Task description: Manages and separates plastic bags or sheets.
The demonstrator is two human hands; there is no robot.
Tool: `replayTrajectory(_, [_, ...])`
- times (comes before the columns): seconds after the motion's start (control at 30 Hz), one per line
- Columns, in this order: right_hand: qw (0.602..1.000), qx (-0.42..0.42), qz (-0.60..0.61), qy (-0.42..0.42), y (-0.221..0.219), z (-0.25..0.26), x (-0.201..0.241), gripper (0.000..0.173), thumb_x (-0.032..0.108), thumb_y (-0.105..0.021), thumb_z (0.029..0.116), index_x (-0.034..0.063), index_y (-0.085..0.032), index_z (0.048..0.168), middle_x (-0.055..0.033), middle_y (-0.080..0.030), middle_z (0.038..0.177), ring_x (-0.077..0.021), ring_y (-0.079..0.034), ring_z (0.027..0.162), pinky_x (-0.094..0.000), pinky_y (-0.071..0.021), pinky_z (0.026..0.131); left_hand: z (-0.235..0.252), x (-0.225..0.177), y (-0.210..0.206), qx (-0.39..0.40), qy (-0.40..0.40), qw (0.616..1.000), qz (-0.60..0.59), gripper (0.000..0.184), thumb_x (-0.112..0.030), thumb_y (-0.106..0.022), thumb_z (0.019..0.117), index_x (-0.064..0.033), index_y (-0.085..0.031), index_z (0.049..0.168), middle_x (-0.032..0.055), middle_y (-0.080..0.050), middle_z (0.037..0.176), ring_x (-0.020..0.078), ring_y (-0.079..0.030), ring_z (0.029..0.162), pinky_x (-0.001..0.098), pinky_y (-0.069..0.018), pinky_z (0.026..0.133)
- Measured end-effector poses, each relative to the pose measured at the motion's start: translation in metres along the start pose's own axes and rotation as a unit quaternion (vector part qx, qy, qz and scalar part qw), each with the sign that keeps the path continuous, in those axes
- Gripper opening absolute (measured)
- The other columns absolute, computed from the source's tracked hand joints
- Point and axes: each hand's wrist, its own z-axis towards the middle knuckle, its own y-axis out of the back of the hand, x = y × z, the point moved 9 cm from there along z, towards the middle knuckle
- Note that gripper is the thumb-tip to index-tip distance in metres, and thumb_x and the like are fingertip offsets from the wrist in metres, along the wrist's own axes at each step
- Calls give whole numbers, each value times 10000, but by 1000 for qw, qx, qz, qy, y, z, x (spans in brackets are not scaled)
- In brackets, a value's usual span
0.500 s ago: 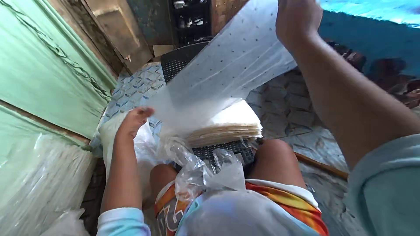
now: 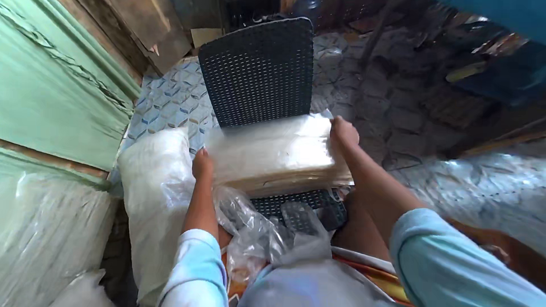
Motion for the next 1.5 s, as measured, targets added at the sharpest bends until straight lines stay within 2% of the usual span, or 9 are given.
replayTrajectory(0.2, [997, 13, -53, -58, -47, 8, -35, 472, 411, -391, 1104, 29, -615, 1269, -316, -669, 1167, -535, -641, 1104, -714, -497, 831, -3, 20, -47, 54, 57, 995, 58, 479, -408, -350, 1116, -61, -611, 1320, 241, -662, 1258, 412, -637, 1191, 616, -496, 969])
replayTrajectory(0.33, [988, -31, 7, 154, -8, -7, 38, 451, 262, -619, 1019, -41, -577, 1350, -321, -523, 1415, -520, -501, 1314, -722, -411, 1026, -11, -47, 5, -45, -112, 992, 23, 484, -233, -505, 1067, -41, -458, 1508, 312, -479, 1471, 531, -451, 1356, 725, -388, 1024])
replayTrajectory(0.43, [950, 74, -28, 301, -56, -27, 82, 625, 513, -410, 1071, 140, -417, 1572, -122, -332, 1659, -367, -242, 1551, -712, -146, 1199, -15, -82, -36, 57, -218, 974, 26, 544, -388, -324, 1117, -134, -366, 1596, 152, -307, 1661, 444, -185, 1545, 753, -174, 1153])
replayTrajectory(0.67, [977, 167, -25, 130, -88, 2, -29, 672, 540, -156, 1097, 154, -324, 1621, -69, -244, 1702, -350, -120, 1584, -773, 6, 1166, -4, 35, -97, 226, -61, 964, -124, 632, -439, -163, 1126, -79, -149, 1646, 171, -177, 1698, 350, -223, 1554, 571, -218, 1241])
replayTrajectory(0.83, [944, 104, -26, 313, -1, -93, 2, 648, 431, -664, 979, 94, -502, 1509, -162, -362, 1634, -417, -261, 1528, -709, -187, 1191, -35, 82, -17, 84, 29, 972, -219, 564, -304, -271, 1139, 65, -282, 1565, 309, -359, 1576, 407, -349, 1483, 552, -284, 1211])
replayTrajectory(1.0, [767, 398, 54, 501, -48, -299, 3, 397, 242, -768, 920, 57, -712, 1266, -156, -540, 1507, -396, -352, 1495, -672, -166, 1216, -117, 104, 66, -152, -30, 928, -340, 529, -203, -427, 1095, 84, -330, 1528, 299, -406, 1541, 339, -433, 1431, 428, -368, 1174])
replayTrajectory(1.1, [810, 288, 161, 484, -3, -300, 23, 264, 178, -659, 991, -33, -727, 1134, -158, -709, 1233, -278, -614, 1274, -533, -342, 1205, -158, 57, 55, -9, -218, 933, -287, 628, -276, -529, 1045, 77, -331, 1525, 275, -392, 1561, 332, -405, 1449, 467, -373, 1174])
replayTrajectory(1.23, [819, 151, 359, 423, 91, -266, 47, 215, 287, -603, 1027, 105, -711, 1066, 87, -702, 936, 48, -642, 827, -176, -568, 770, -237, 8, -19, 302, -295, 901, -95, 744, -419, -732, 928, -93, -453, 1536, 163, -434, 1580, 317, -411, 1463, 539, -364, 1183])
replayTrajectory(1.5, [803, 92, 502, 308, 115, -259, 64, 311, 350, -403, 1111, 160, -645, 1069, 79, -658, 836, 2, -632, 717, -209, -567, 649, -268, -29, -2, 300, -307, 901, -69, 765, -559, -630, 956, -87, -465, 1535, 169, -403, 1603, 357, -324, 1508, 590, -264, 1213])
